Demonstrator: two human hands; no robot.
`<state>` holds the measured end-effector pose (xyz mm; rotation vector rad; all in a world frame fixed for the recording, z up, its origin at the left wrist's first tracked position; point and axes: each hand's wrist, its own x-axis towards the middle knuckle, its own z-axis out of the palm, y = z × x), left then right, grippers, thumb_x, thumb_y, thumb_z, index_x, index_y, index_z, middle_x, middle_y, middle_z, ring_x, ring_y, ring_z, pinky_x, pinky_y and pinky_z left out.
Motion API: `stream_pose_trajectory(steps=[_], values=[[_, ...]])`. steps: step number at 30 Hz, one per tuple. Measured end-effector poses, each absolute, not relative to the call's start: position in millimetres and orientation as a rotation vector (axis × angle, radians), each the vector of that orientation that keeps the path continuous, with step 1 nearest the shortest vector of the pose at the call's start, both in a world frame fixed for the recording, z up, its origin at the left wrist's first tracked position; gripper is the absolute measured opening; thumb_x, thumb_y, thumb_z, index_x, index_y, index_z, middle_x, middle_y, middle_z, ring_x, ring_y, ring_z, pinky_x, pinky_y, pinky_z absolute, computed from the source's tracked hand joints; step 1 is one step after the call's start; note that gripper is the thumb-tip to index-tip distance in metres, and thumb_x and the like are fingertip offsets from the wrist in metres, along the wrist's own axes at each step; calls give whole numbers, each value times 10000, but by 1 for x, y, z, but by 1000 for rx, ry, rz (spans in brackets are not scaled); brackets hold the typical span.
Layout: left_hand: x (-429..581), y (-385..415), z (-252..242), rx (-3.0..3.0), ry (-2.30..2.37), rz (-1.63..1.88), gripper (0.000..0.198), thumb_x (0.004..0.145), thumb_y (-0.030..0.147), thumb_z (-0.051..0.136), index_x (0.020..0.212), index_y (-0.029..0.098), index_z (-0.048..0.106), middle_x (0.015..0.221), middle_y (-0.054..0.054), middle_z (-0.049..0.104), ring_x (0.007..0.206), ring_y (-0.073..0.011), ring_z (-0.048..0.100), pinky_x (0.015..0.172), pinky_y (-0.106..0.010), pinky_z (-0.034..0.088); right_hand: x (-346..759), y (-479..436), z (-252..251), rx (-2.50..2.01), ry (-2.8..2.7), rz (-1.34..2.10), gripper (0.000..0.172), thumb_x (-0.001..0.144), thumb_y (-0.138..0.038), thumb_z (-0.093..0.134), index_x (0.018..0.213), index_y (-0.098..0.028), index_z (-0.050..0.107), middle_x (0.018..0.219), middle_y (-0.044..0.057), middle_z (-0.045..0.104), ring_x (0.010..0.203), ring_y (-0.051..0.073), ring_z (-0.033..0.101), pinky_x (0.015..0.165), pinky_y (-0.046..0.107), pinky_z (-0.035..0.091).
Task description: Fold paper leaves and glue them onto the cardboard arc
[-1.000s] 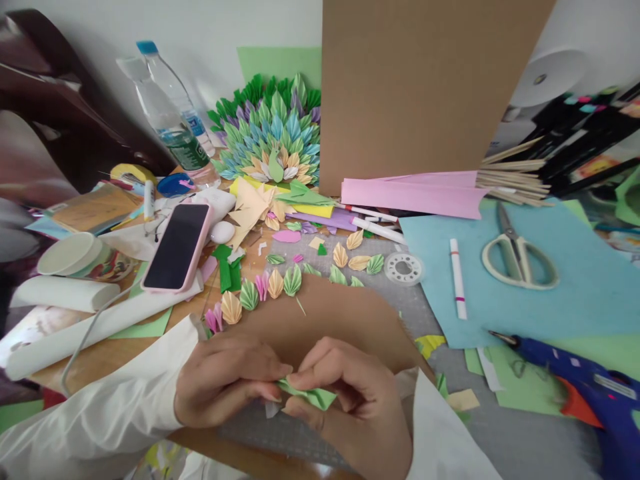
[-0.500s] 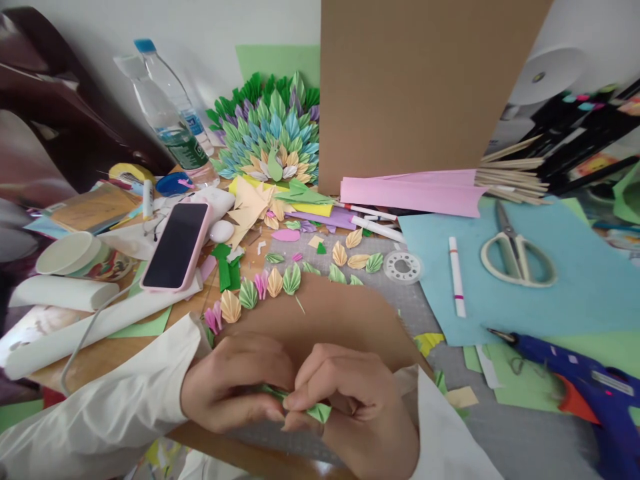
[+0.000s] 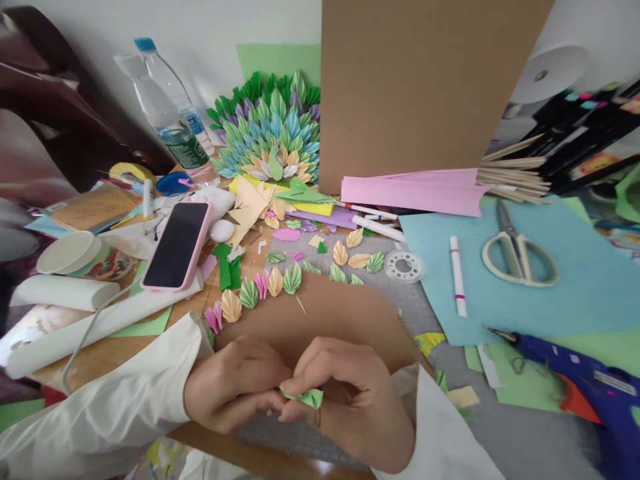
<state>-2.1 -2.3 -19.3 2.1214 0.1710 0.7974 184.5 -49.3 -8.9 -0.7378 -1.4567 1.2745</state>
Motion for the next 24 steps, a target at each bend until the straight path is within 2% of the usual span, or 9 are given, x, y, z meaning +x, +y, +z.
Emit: stream_pose_trajectory(steps=[9, 14, 19, 21, 24], values=[[0, -8, -20, 2277, 244, 872, 289, 987, 239, 339, 858, 125, 572, 559, -42, 576, 459, -144, 521, 451, -270, 350, 185, -51, -9, -691, -1411, 1318, 88, 871, -209, 673, 916, -210, 748, 672, 43, 656, 600, 138, 591, 544, 245, 543], [-2, -6, -20, 2301, 343, 929, 263, 992, 244, 377, 909, 116, 592, 560, -31, 586, 465, -129, 543, 465, -251, 359, 182, -51, -7, -799, -1418, 1218, 137, 906, -277, 628, 887, -189, 731, 659, 35, 631, 612, 136, 596, 538, 226, 504], [-3, -6, -22, 2350, 402, 969, 279, 993, 270, 410, 908, 110, 621, 572, -44, 629, 481, -136, 581, 480, -253, 377, 181, -51, -7, -899, -1513, 1044, 80, 815, -164, 721, 892, -185, 723, 695, 24, 622, 589, 120, 592, 499, 198, 478], [-2, -6, -21, 2323, 398, 919, 304, 997, 295, 417, 910, 103, 637, 567, -46, 640, 483, -137, 594, 485, -249, 395, 182, -52, -10, -875, -1510, 1015, 42, 849, -167, 687, 867, -191, 715, 654, 11, 603, 573, 116, 574, 484, 202, 453], [-1, -5, -19, 2223, 348, 870, 302, 982, 312, 469, 853, 100, 640, 542, -37, 632, 470, -132, 596, 474, -239, 398, 185, -53, -13, -878, -1487, 1032, 74, 887, -210, 650, 841, -194, 704, 642, 9, 594, 577, 122, 558, 503, 228, 446]])
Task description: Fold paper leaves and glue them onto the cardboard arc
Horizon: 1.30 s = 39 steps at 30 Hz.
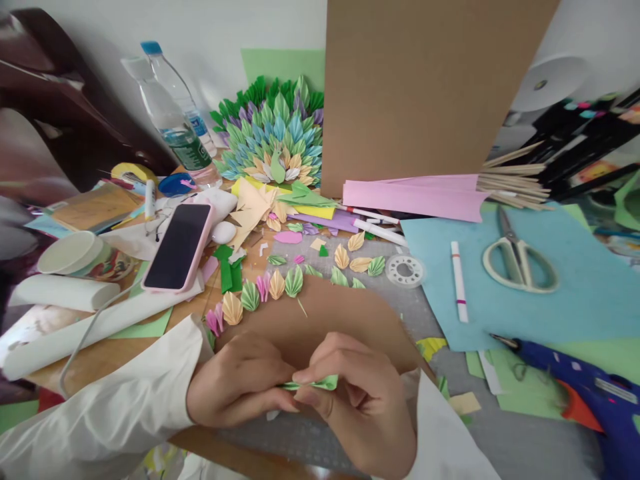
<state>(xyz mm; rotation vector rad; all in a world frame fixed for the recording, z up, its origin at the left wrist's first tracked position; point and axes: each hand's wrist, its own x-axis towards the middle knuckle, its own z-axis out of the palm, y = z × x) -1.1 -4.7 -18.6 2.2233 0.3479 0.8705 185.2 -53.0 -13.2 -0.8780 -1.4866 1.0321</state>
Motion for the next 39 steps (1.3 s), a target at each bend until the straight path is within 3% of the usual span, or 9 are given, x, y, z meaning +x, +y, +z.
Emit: stream_pose_trajectory(steps=[7, 17, 24, 27, 31, 35, 39], values=[[-2, -3, -13, 2085, 324, 850, 209, 957, 216, 522, 846, 105, 660, 511, -10, 617, 462, -117, 595, 488, -204, 434, 187, -54, -16, -888, -1388, 1108, 112, 910, -245, 620, 861, -198, 709, 682, 11, 566, 595, 126, 530, 503, 241, 404], [-2, -5, -16, 2119, 374, 868, 230, 965, 241, 512, 811, 136, 647, 478, 27, 604, 421, -88, 562, 478, -180, 422, 193, -57, -23, -885, -1417, 1018, 169, 949, -190, 538, 922, -204, 704, 685, 12, 577, 607, 137, 522, 543, 288, 381], [-3, -4, -17, 2172, 393, 926, 202, 951, 226, 538, 860, 98, 665, 512, 2, 618, 424, -99, 563, 460, -199, 410, 189, -58, -17, -941, -1378, 1043, 145, 920, -164, 570, 886, -205, 705, 700, 27, 592, 593, 133, 539, 473, 248, 389], [-4, -4, -15, 2152, 453, 884, 252, 956, 250, 528, 831, 93, 681, 523, -18, 628, 462, -114, 600, 488, -202, 444, 186, -59, -14, -1021, -1262, 1175, 117, 915, -217, 592, 868, -205, 698, 659, 22, 616, 503, 113, 536, 401, 210, 399], [-4, -2, -7, 1540, 644, 569, 257, 902, 287, 604, 783, 81, 703, 592, -54, 684, 438, -92, 612, 418, -155, 456, 184, -61, -15, -1053, -1200, 1206, 73, 894, -176, 614, 888, -221, 671, 659, 6, 638, 485, 100, 557, 378, 177, 418], [-3, 2, -4, 924, 702, 512, 196, 731, 240, 787, 709, 81, 675, 576, -27, 694, 407, -72, 605, 383, -119, 455, 181, -59, -15, -890, -1388, 1062, 278, 850, -11, 559, 984, -237, 651, 737, 13, 646, 621, 127, 618, 473, 199, 485], [-1, 4, -9, 739, 649, 533, 218, 693, 212, 816, 669, 83, 642, 554, -23, 701, 376, -68, 595, 352, -107, 438, 177, -57, -14, -862, -1417, 1030, 309, 819, 25, 560, 970, -235, 635, 765, 11, 636, 653, 124, 615, 533, 211, 487]])
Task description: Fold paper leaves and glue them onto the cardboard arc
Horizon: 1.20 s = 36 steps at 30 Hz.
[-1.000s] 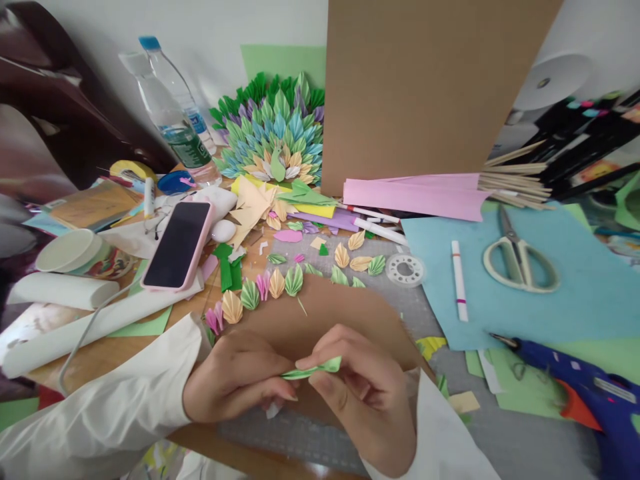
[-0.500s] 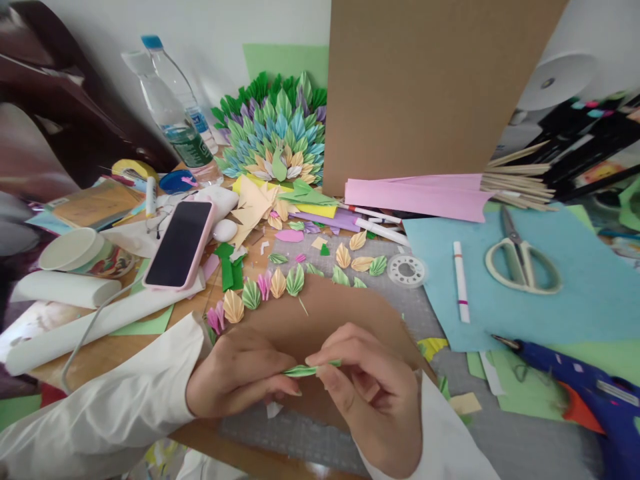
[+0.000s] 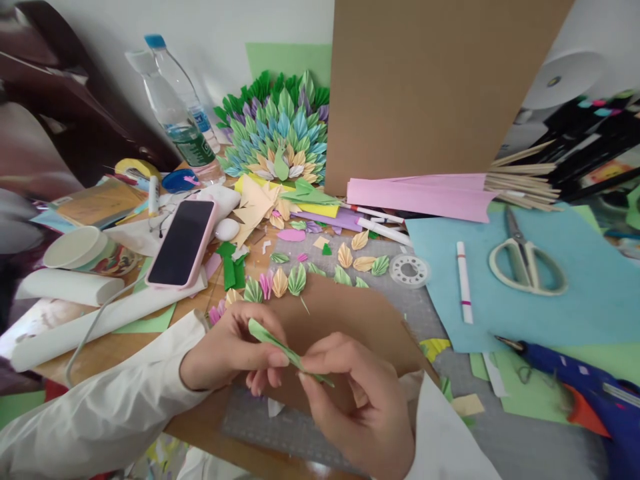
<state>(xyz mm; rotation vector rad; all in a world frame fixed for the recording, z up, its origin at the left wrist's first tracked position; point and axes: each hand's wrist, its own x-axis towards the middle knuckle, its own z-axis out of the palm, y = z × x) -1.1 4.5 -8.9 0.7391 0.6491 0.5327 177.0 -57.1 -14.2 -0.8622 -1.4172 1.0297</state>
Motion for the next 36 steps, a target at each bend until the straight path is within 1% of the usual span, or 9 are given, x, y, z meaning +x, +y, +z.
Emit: stream_pose_trajectory(steps=[4, 8, 12, 15, 20, 23, 25, 32, 36], values=[[0, 4, -11, 706, 669, 525, 255, 680, 242, 827, 646, 84, 630, 521, -14, 689, 336, -53, 558, 325, -96, 416, 176, -57, -14, -869, -1415, 1073, 235, 828, -13, 566, 921, -224, 612, 820, 27, 627, 699, 133, 611, 575, 223, 491], [-2, 5, -7, 747, 686, 444, 262, 671, 230, 828, 643, 86, 611, 514, -11, 681, 342, -57, 560, 321, -97, 409, 178, -59, -16, -891, -1354, 1191, 125, 879, -106, 573, 816, -214, 577, 719, -1, 583, 633, 112, 563, 543, 196, 445], [-4, 7, -3, 831, 709, 410, 228, 659, 178, 821, 651, 82, 614, 509, -8, 668, 360, -63, 564, 346, -116, 435, 180, -62, -22, -1031, -1209, 1410, 109, 896, -228, 622, 793, -204, 595, 691, -13, 548, 597, 94, 524, 521, 178, 404], [-5, 7, 0, 880, 708, 436, 187, 662, 139, 802, 653, 77, 626, 510, -11, 660, 363, -60, 553, 360, -125, 439, 182, -60, -24, -1023, -1127, 1583, 144, 884, -272, 653, 769, -190, 622, 691, -8, 559, 586, 87, 507, 509, 179, 386], [-6, 7, 3, 948, 659, 427, 170, 668, 101, 773, 616, 74, 613, 500, -6, 625, 370, -42, 509, 365, -120, 408, 184, -53, -18, -871, -1028, 1831, 213, 869, -307, 676, 730, -166, 599, 672, -7, 569, 545, 71, 457, 495, 191, 341], [-6, 7, 3, 962, 620, 395, 171, 657, 85, 767, 609, 79, 603, 511, -8, 620, 398, -53, 523, 389, -132, 428, 185, -50, -19, -820, -997, 1951, 238, 858, -322, 691, 720, -157, 589, 649, -7, 570, 556, 74, 467, 519, 203, 341], [-7, 6, 2, 963, 591, 386, 166, 655, 79, 762, 616, 83, 601, 521, -12, 621, 423, -65, 542, 408, -141, 444, 186, -50, -21, -774, -943, 2015, 245, 853, -333, 697, 727, -155, 584, 643, -11, 567, 539, 66, 450, 499, 195, 321], [-10, 5, 1, 975, 539, 385, 170, 649, 60, 751, 618, 95, 587, 561, -16, 622, 475, -73, 563, 440, -139, 449, 189, -53, -23, -843, -997, 2108, 290, 865, -405, 669, 748, -159, 569, 600, -14, 563, 459, 43, 391, 414, 159, 276], [-12, 6, 5, 1018, 550, 352, 161, 678, 134, 773, 678, 95, 617, 591, -31, 641, 490, -93, 587, 461, -168, 481, 186, -56, -24, -855, -1011, 2025, 278, 887, -403, 636, 764, -166, 560, 584, -27, 531, 433, 38, 357, 385, 149, 265]])
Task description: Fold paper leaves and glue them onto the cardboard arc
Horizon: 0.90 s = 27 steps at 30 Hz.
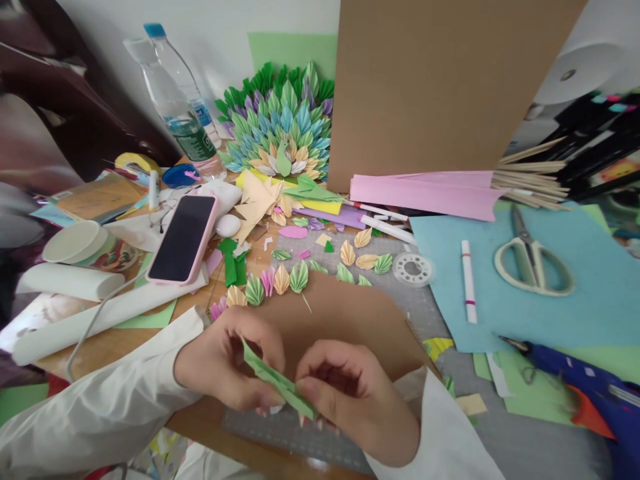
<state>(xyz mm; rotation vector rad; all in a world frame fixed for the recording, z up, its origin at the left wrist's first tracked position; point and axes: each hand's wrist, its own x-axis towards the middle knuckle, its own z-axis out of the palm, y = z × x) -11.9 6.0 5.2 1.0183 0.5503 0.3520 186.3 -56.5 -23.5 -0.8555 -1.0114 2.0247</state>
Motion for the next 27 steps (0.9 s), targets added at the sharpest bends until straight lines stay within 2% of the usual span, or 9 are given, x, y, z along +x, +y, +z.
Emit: stream_pose_trajectory(steps=[3, 8, 11, 16, 20, 27], values=[[-12, 7, 5, 1061, 555, 356, 184, 722, 222, 769, 730, 94, 637, 574, -37, 642, 482, -100, 578, 466, -194, 495, 184, -57, -25, -847, -1026, 1921, 255, 902, -382, 611, 764, -174, 557, 581, -36, 508, 420, 38, 336, 374, 150, 262], [-10, 6, 1, 1024, 516, 396, 216, 736, 262, 780, 757, 89, 652, 604, -34, 640, 505, -85, 581, 500, -186, 502, 181, -52, -18, -940, -1343, 1505, 100, 788, -130, 642, 738, -192, 581, 622, -24, 548, 515, 89, 491, 469, 191, 382], [-6, 5, -1, 944, 514, 432, 202, 762, 252, 766, 806, 94, 647, 642, -23, 637, 513, -64, 570, 501, -155, 487, 179, -53, -17, -1000, -1457, 1204, 170, 775, -52, 594, 742, -216, 567, 621, -32, 546, 536, 104, 528, 480, 204, 391], [0, 2, -6, 1002, 490, 556, 262, 717, 268, 800, 825, 111, 620, 738, -23, 628, 624, -78, 584, 576, -169, 501, 179, -60, -23, -1064, -1590, 834, 173, 804, -57, 615, 791, -223, 566, 656, -23, 573, 538, 96, 504, 476, 216, 362], [1, -1, -9, 1073, 573, 548, 284, 739, 301, 779, 701, 111, 572, 640, -4, 587, 554, -70, 553, 507, -152, 458, 176, -65, -27, -1060, -1600, 821, 159, 828, -80, 619, 781, -216, 551, 642, -32, 553, 528, 86, 471, 461, 205, 341], [0, -2, -4, 995, 599, 499, 268, 784, 332, 738, 754, 98, 611, 638, -12, 610, 532, -69, 582, 528, -161, 498, 173, -62, -24, -1021, -1401, 1020, 154, 878, -98, 569, 788, -222, 557, 631, -26, 551, 559, 117, 528, 487, 224, 403]])
